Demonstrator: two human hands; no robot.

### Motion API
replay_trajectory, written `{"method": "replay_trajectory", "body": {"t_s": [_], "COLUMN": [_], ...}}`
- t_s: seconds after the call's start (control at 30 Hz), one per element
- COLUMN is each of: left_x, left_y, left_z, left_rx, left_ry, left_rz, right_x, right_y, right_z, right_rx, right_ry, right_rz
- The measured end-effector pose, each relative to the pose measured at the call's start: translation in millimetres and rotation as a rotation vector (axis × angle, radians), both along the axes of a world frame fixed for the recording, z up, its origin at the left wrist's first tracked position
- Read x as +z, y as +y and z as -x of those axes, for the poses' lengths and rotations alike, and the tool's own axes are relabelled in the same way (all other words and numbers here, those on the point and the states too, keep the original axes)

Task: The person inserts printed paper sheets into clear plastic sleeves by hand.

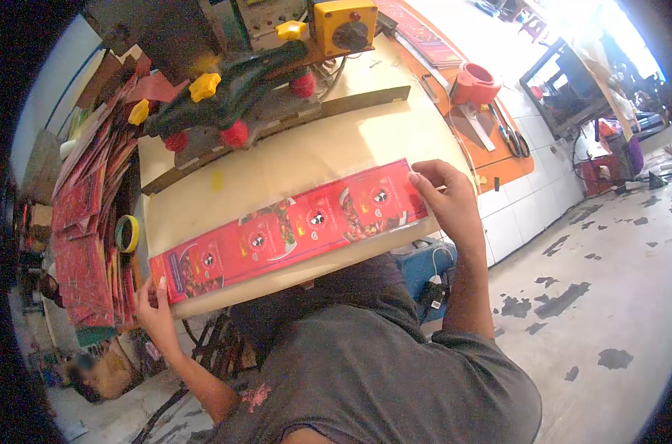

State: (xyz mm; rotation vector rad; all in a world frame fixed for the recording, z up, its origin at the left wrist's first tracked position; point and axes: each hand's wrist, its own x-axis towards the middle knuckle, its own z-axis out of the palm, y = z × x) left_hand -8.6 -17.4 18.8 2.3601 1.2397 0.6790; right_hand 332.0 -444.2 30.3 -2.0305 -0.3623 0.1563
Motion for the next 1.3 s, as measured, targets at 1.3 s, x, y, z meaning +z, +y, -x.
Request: {"method": "replay_trajectory", "body": {"t_s": [1.3], "left_x": [-2.5], "left_y": [23.2], "left_z": [15.6], "left_rx": [-0.158], "left_ry": [-0.925], "left_rz": [0.608], "right_x": [8.1], "right_y": [-2.2], "right_z": [-3.7], "right_rx": [0.059], "right_ry": [0.131], "right_rz": [-0.256]}}
